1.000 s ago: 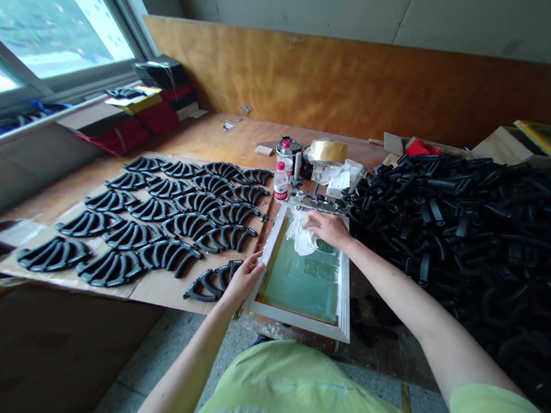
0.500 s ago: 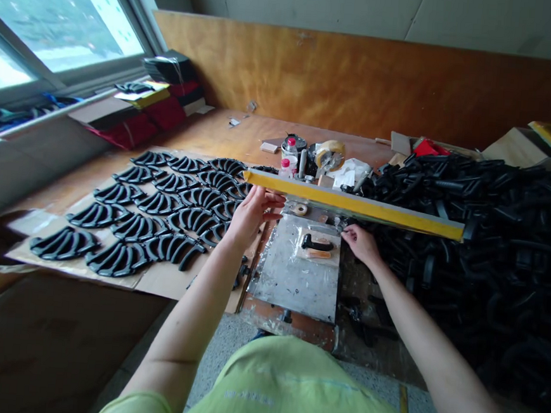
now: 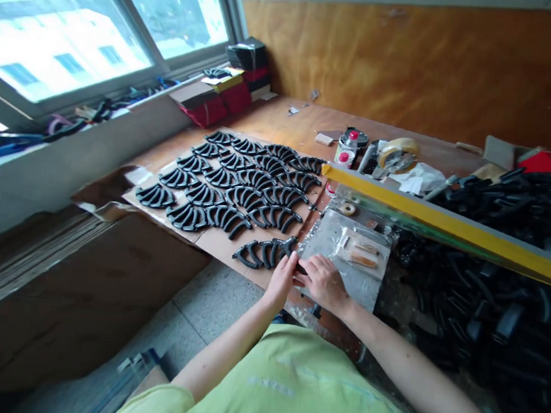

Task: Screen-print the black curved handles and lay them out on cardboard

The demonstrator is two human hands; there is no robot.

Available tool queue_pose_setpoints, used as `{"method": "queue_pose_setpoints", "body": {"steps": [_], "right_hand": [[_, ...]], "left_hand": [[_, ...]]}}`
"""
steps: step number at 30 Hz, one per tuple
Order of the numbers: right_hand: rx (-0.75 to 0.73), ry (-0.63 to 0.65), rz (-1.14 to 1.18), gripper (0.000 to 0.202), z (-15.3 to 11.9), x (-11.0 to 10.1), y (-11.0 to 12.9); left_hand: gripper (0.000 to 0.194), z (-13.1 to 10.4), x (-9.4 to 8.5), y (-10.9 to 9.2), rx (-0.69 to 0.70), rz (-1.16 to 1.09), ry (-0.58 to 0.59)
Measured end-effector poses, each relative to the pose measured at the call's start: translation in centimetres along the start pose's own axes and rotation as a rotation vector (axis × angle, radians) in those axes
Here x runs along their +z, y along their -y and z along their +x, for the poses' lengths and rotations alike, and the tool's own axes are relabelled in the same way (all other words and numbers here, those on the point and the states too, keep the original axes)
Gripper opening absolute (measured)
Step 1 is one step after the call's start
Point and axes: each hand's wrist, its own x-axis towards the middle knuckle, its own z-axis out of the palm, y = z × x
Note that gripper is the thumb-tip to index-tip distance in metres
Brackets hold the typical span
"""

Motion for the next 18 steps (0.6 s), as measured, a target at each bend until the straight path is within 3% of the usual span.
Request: {"method": "queue_pose_setpoints", "body": {"steps": [2, 5, 8, 10, 13, 18], "right_hand": [[-0.035, 0.056, 0.062, 0.037, 2.1, 2.6, 1.4], [0.011, 0.159, 0.048, 0.036, 5.5, 6.3, 1.4], [0.084, 0.327, -0.075, 0.037, 8.2, 9.3, 1.2], [0.120, 0.439, -0.154, 0.039, 9.4, 10.8, 1.5], [0.155, 0.567, -0.199, 0.039, 10.6, 12.2, 2.2], [0.184, 0.564, -0.188, 0.038, 11.8, 13.3, 2.7]], "left_hand": [[0.055, 0.4, -4.2, 0.8, 0.009, 0.040, -0.187], [0.057, 1.3, -11.4, 2.5, -0.053, 0.135, -0.414], [0.056, 2.4, -16.4, 4.6, -0.168, 0.280, -0.512], [0.057, 3.2, -17.8, 5.7, -0.227, 0.357, -0.510], [0.060, 4.3, -18.4, 6.5, -0.260, 0.438, -0.483], [0.059, 6.2, -19.5, 5.0, -0.277, 0.577, -0.461]]}}
